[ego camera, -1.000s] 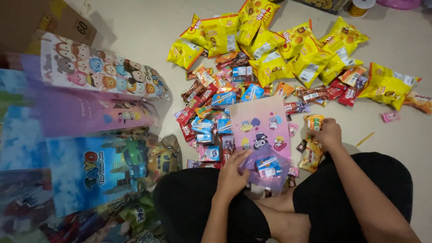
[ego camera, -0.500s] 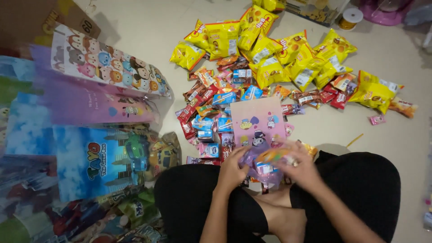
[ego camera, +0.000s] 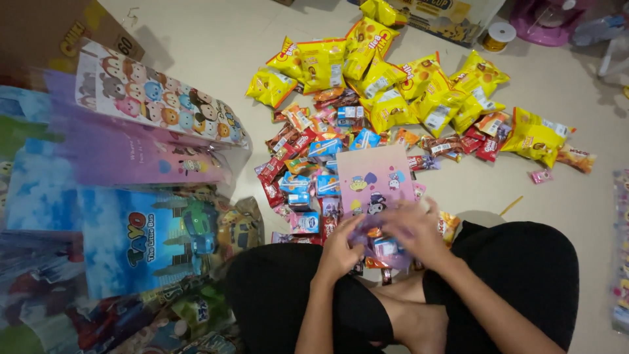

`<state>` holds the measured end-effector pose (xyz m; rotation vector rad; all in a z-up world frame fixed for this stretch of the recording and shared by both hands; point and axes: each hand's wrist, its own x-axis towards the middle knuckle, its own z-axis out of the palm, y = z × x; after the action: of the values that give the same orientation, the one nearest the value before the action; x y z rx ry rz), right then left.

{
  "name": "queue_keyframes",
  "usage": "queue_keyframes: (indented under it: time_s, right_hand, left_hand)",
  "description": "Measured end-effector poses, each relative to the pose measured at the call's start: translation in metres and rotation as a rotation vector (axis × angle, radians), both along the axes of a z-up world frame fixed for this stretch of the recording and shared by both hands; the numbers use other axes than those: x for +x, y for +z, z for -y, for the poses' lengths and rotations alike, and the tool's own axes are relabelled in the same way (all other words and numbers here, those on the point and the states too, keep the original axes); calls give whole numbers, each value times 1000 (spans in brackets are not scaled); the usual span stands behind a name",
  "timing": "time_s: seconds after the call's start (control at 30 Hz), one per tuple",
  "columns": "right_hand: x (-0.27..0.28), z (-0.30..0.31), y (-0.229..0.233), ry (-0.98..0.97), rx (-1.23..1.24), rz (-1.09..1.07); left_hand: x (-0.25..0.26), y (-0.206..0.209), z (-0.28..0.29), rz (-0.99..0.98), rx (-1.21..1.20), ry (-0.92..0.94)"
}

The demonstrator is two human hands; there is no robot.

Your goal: A person is sitting on the floor, sorting through a large pile of various snacks and candies, and packing them into clear plastic bags and decorative gift bags.

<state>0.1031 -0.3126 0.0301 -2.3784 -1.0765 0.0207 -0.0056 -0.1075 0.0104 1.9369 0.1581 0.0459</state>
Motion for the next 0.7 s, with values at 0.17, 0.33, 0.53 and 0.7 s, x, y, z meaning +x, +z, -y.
queue_keyframes:
  time_s: [0.17, 0.33, 0.53, 0.7]
  right_hand:
    - [72, 58, -96, -378, 10, -27]
    - [90, 87, -163, -291, -528, -127]
    - [106, 107, -212, -250, -480, -12]
    - [86, 90, -120, -524, 47, -323]
  left_hand:
    - [4, 4, 1, 12, -4, 5]
    - [2, 13, 3, -21, -36, 3]
    - [-2, 21, 2, -2, -70, -2]
    - [2, 25, 1, -1, -107, 16]
